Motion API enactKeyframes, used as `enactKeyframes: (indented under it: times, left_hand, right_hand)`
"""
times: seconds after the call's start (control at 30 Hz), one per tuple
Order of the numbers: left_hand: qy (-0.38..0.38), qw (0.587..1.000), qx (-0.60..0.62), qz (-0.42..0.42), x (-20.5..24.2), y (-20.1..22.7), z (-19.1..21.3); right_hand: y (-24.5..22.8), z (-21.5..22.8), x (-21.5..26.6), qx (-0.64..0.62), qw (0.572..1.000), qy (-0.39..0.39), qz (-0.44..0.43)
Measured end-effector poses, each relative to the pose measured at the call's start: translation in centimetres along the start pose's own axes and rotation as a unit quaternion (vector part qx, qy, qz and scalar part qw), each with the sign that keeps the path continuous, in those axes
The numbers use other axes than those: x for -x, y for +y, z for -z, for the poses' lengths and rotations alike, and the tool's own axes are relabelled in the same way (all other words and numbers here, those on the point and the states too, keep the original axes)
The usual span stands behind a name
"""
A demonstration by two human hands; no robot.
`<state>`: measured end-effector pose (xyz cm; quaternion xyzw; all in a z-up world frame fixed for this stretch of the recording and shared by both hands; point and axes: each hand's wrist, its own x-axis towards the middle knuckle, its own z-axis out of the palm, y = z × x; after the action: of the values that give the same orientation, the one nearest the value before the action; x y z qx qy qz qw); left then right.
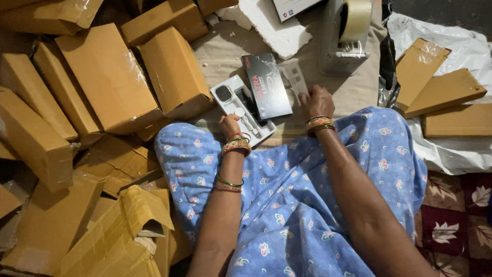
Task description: The person packs smart watches into boxes. They place the watch and its accessories into a white foam insert, close the branded box, and seal it with clear tape. The process is repeated for multiple units.
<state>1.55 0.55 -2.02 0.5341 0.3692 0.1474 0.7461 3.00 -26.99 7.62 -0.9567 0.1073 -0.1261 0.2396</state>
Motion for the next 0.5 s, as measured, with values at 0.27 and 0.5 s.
enactKeyframes:
  times: [0.27,0.5]
  left_hand:
    - [-0.015,0.997,-0.073,0.034,-1.7,-2.7,-0.3]
    - [-0.047,0.997,-0.050,0.029,-2.7,-4.4,0.4]
  right_hand:
    - [-5.3,3.3,1.9,-0.368,0.925,-0.049,0.079]
    - [-11.3,4.5,7.6,-0.215,0.943,-0.047,0.248]
